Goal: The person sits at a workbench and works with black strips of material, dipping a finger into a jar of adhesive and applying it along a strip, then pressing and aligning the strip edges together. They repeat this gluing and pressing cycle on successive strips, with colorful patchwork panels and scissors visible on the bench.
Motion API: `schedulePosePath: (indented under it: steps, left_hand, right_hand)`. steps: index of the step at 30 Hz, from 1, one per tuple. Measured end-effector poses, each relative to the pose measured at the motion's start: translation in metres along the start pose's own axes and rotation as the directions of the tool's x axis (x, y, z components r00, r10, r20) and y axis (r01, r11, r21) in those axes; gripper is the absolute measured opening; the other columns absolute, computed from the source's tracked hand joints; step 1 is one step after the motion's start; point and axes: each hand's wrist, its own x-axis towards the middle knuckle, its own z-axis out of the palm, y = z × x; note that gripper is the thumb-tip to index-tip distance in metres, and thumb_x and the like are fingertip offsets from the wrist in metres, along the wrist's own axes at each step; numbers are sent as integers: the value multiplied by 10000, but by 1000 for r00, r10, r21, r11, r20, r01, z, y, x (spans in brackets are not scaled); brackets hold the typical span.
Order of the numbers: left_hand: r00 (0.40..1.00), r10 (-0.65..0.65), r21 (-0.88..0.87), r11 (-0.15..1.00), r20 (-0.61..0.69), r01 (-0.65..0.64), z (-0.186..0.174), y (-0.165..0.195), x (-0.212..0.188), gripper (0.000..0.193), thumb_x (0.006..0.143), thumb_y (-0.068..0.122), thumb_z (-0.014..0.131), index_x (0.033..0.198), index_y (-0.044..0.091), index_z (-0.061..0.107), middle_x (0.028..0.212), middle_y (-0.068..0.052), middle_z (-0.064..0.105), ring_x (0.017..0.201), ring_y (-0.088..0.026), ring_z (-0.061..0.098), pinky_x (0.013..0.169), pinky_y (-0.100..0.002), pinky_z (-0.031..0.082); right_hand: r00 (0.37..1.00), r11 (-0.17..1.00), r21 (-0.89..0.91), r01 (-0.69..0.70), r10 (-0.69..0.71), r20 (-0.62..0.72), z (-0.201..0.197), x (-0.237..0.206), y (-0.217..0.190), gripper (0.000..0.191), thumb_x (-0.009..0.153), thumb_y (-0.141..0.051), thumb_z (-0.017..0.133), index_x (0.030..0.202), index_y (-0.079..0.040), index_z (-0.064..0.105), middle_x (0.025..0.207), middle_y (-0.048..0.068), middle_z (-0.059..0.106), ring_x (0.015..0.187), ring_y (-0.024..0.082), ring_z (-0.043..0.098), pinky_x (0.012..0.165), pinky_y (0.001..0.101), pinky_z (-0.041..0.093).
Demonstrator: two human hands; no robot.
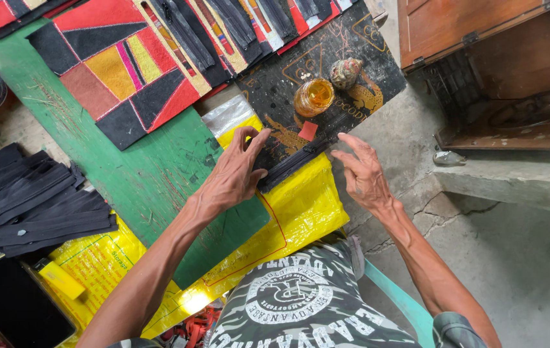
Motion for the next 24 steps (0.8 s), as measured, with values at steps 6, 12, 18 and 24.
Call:
schedulePosePath:
  steps: [6,12,18,24]
  left_hand:
    - [1000,-7,-4,1000,15,7,3,1,-4,832,775,33,795,1493,47,374,1343,-224,427,1057,-392,533,933,-461,462]
    - [1000,13,3,1000,-3,-13,0,1,0,831,773,32,789,1493,45,373,1342,-223,427,1062,-394,532,931,-466,463]
    - [1000,11,-1,1000,1,-11,0,0,-1,826,783,32,787,1497,45,370,1349,-224,428,1046,-389,536,925,-466,462]
    - [1000,-6,-7,1000,12,6,0,1,2,838,769,31,789,1496,45,372,1348,-228,425,1043,-390,538,916,-466,463]
  right_hand:
    - [999,996,-79,-40,40,4,7,-2,-9,628,844,95,549,1446,-79,593,1475,160,514,1341,331,506,1110,467,369]
    - [998,988,-153,37,-30,49,5,1,-15,726,793,105,543,1502,-49,510,1536,222,440,1375,364,484,1125,479,354]
    - [993,978,-192,79,-59,106,-4,0,-14,734,746,116,549,1449,-92,559,1548,221,426,1388,357,478,1127,483,338]
    - [982,983,-159,92,-63,176,-9,0,-7,738,739,122,539,1423,-153,583,1574,226,383,1413,328,453,1129,486,297]
